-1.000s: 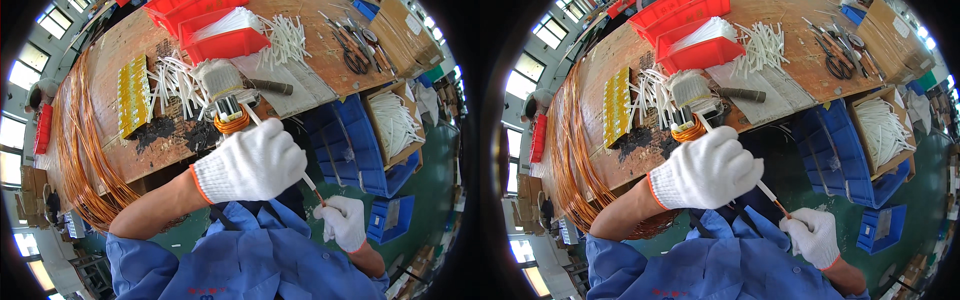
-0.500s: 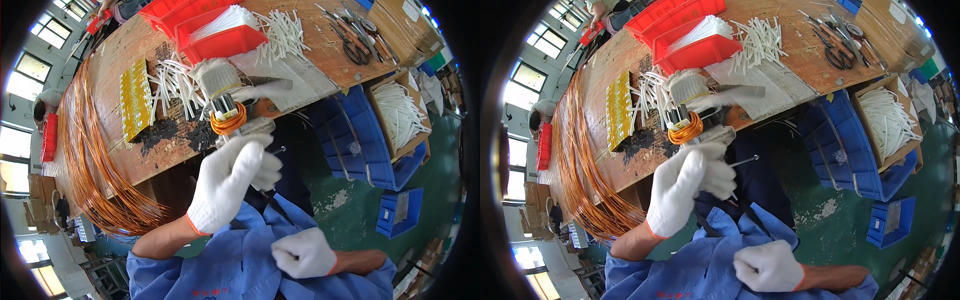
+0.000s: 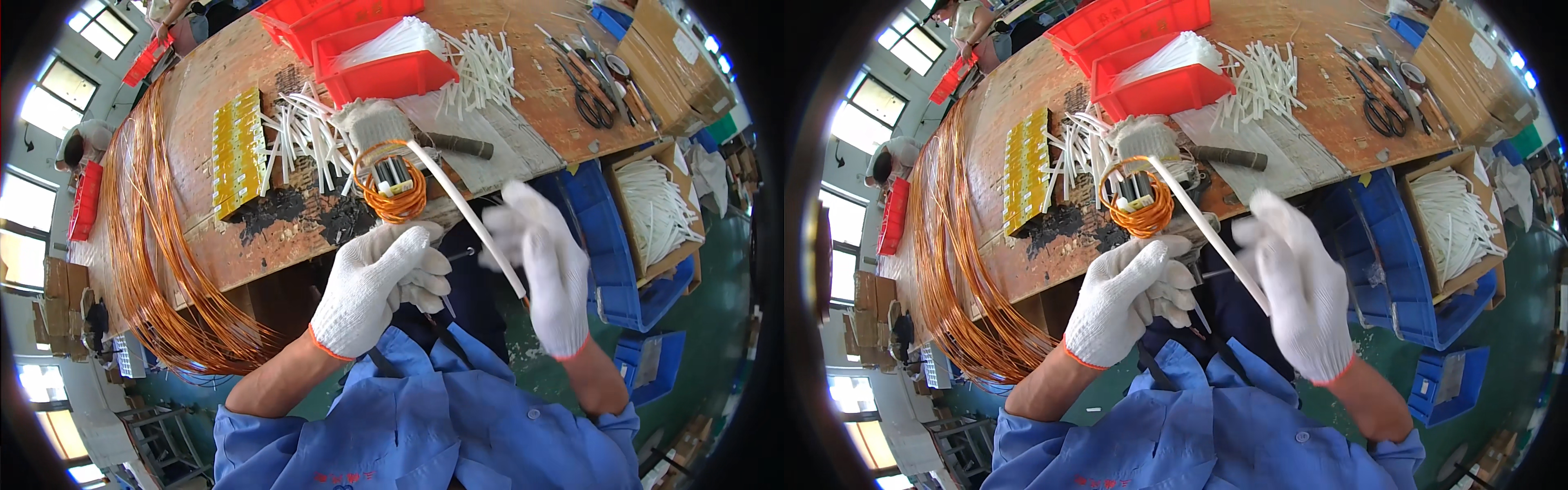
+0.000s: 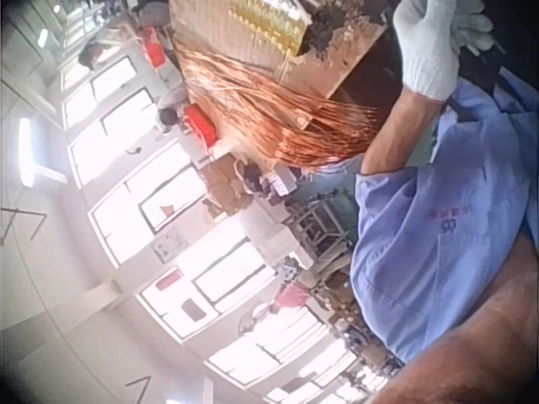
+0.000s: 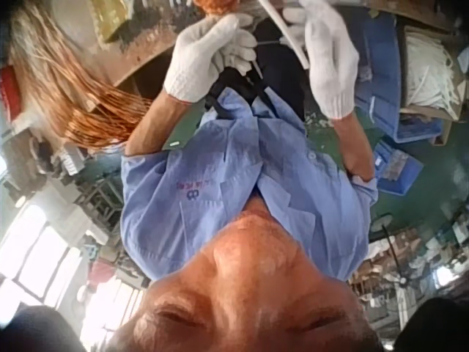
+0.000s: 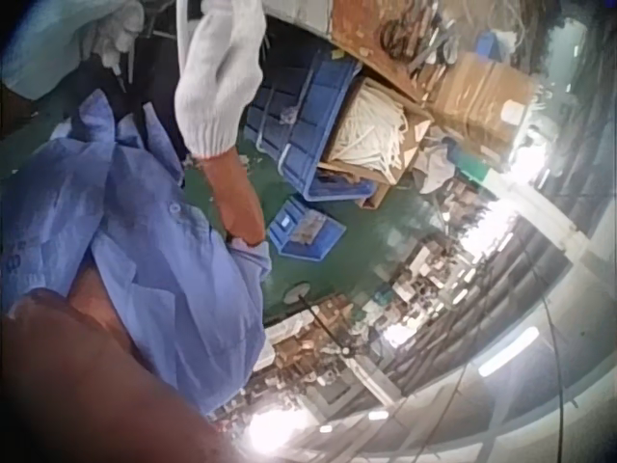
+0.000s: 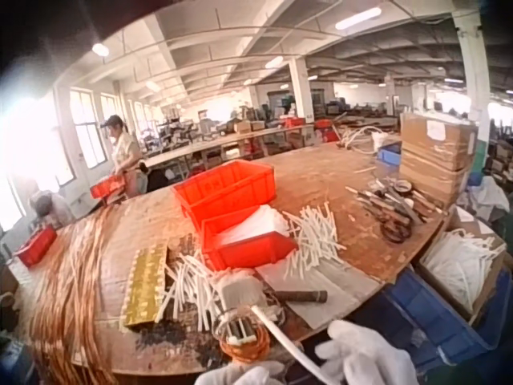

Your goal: Assembling small electrical transformers or coils at a workbench.

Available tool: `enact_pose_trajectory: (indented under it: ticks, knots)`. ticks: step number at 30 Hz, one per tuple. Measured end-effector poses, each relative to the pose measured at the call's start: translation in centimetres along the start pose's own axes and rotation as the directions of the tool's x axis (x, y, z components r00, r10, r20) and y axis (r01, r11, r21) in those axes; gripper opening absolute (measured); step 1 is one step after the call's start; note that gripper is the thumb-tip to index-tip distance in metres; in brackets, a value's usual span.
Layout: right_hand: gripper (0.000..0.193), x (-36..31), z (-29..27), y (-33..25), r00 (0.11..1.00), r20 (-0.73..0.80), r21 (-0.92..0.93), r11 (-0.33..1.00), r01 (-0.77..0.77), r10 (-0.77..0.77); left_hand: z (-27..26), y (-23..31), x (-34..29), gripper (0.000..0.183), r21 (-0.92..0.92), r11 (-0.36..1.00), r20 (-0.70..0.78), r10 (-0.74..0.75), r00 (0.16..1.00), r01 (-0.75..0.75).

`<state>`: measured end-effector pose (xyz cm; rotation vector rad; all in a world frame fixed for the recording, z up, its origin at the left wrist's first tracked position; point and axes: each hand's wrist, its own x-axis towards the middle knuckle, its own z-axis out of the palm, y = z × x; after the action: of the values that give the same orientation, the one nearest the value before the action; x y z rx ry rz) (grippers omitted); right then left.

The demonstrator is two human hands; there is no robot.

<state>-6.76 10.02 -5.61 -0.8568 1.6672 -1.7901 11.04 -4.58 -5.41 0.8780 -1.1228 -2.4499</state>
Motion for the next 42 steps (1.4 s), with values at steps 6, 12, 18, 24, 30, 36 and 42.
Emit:
enact_pose_trajectory:
  ticks: [6,12,18,24,30,36,42]
  knots:
    - [0.042,3.0,1.7,-3.1,0.939,0.294,-0.394,0.918,-0.051,0.178,-0.2,0.5,-0.3,0.040,0.071,0.997,-0.002,-0.015,1.000,0.015]
    - [0.025,3.1,2.3,-4.0,0.929,0.260,-0.178,0.959,-0.221,0.262,-1.7,-0.4,-0.6,0.060,0.923,0.361,-0.163,0.680,0.715,-0.133]
    - [0.026,3.2,2.6,-2.5,0.960,0.266,-0.058,0.996,-0.074,0.087,-4.2,-1.3,4.7,0.081,0.878,0.042,0.201,0.871,0.447,-0.477]
    - [0.033,5.4,3.3,0.3,0.979,0.158,0.574,0.819,0.012,-0.125,-5.5,-1.1,6.3,0.079,0.820,0.116,0.242,0.817,0.523,-0.560]
    - [0.047,12.3,5.7,1.4,0.939,0.270,0.832,0.542,-0.118,-0.211,-6.0,-0.4,6.8,0.074,0.785,0.139,0.286,0.783,0.552,-0.603]
    - [0.035,15.6,4.2,0.2,0.849,0.472,0.818,0.476,-0.322,-0.237,-6.8,-0.2,7.4,0.076,0.751,0.136,0.359,0.737,0.572,-0.647]
    - [0.050,14.8,-5.5,-0.4,0.902,0.425,0.818,0.459,-0.348,-0.074,-7.2,0.1,7.5,0.083,0.722,0.140,0.387,0.731,0.563,-0.678]
